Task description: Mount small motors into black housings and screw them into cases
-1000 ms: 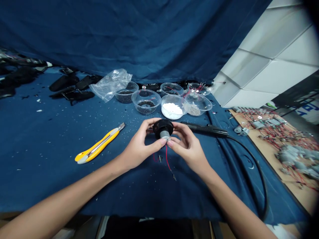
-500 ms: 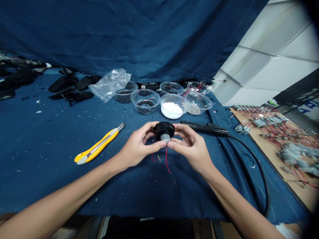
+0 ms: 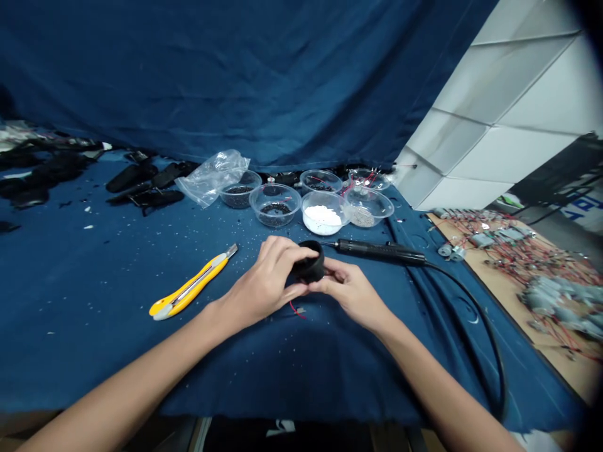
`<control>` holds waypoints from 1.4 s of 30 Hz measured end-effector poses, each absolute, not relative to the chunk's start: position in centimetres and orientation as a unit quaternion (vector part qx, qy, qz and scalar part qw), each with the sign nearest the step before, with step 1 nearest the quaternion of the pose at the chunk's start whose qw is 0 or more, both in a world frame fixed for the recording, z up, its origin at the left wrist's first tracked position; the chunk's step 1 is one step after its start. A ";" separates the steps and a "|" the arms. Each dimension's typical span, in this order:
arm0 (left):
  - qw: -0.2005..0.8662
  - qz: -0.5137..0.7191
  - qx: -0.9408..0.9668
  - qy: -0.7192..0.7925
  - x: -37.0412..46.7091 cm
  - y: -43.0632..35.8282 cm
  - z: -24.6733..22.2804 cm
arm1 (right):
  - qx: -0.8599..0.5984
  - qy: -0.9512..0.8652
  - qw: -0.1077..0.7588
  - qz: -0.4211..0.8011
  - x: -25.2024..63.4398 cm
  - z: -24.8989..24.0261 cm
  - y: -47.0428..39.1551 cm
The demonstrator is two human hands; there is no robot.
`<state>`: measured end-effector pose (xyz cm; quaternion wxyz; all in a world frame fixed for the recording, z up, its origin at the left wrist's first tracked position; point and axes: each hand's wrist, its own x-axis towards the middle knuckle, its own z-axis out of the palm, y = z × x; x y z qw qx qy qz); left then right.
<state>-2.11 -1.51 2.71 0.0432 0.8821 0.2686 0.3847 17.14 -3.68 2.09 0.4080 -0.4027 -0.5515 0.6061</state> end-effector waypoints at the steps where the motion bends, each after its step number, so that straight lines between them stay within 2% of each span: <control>1: 0.049 0.380 0.885 0.265 -2.2 -1.7 3.0 | -0.404 -0.564 0.408 0.593 17.3 2.1 -3.7; 7: 0.212 0.336 0.886 0.239 -2.2 -2.4 4.0 | -0.376 -0.660 0.360 0.542 17.7 1.6 -3.8; 10: 0.261 0.347 0.872 0.226 -2.0 -2.3 3.6 | -0.367 -0.720 0.352 0.472 17.7 1.3 -3.9; 17: 0.250 0.418 0.849 0.205 -1.6 -2.5 2.6 | -0.357 -0.789 0.351 0.357 18.0 1.0 -3.8; 22: 0.219 0.435 0.851 0.197 -1.3 -2.6 2.4 | -0.343 -0.810 0.402 0.255 17.5 0.5 -3.9; 26: 0.191 0.425 0.863 0.197 -1.2 -2.8 2.4 | -0.336 -0.815 0.417 0.219 17.3 0.4 -4.2; 30: 0.127 0.420 0.869 0.230 -1.5 -2.8 2.3 | -0.369 -0.798 0.417 0.228 17.5 0.6 -4.2; 35: 0.034 0.402 0.867 0.292 -1.8 -2.1 2.1 | -0.475 -0.684 0.401 0.382 17.5 1.0 -3.8; 42: 0.160 0.340 0.855 0.357 -1.7 -1.7 1.9 | -0.504 -0.636 0.359 0.461 17.2 1.4 -3.6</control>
